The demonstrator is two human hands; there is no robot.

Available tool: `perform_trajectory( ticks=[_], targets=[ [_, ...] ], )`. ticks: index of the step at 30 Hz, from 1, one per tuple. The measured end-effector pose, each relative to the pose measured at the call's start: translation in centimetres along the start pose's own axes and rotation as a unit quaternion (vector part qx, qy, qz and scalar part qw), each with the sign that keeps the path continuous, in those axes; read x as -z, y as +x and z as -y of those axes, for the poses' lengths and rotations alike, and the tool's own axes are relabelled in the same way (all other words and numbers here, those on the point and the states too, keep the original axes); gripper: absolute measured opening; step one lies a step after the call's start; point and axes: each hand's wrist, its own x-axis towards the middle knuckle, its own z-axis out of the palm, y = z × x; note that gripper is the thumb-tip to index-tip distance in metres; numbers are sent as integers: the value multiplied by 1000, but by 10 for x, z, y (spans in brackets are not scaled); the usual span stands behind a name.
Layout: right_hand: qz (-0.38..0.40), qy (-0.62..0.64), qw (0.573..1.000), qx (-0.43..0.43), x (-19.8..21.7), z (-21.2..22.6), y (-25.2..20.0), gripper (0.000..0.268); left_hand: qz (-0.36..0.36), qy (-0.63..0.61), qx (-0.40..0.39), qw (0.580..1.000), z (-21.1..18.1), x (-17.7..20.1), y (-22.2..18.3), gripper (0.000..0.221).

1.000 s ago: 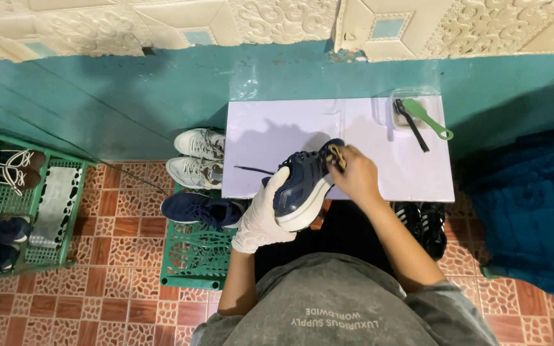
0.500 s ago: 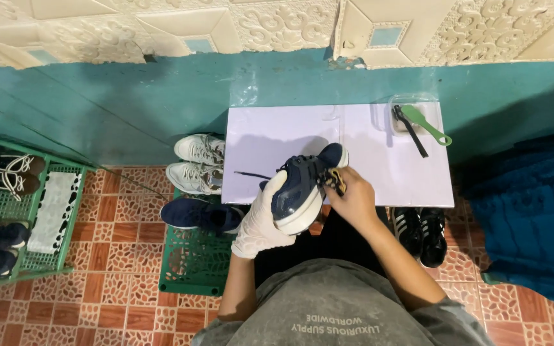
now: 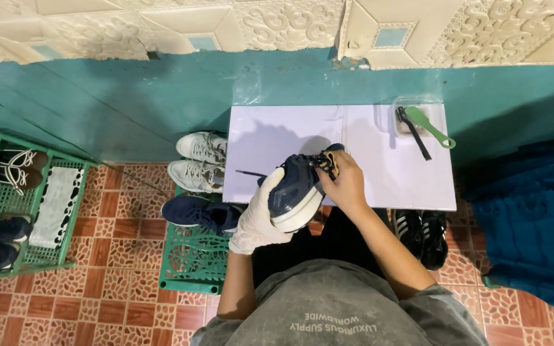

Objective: Applying a liquid treatment to the midsole of a sneaker using a brush and wiping it clean with a cloth.

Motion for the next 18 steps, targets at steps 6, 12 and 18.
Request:
perform_trajectory(
  ticks=[6, 12, 18],
  targets=[
    [-6, 19, 997, 77, -7, 0, -22, 26, -5, -5, 1, 1000, 0, -3, 2, 144],
    [-11, 82, 991, 100, 6, 24, -39, 36, -12, -15, 11, 1000, -1, -8, 1, 144],
    [-27, 73, 986, 144, 16, 38, -35, 34, -21, -21, 7, 1000, -6, -13, 6, 144]
  ],
)
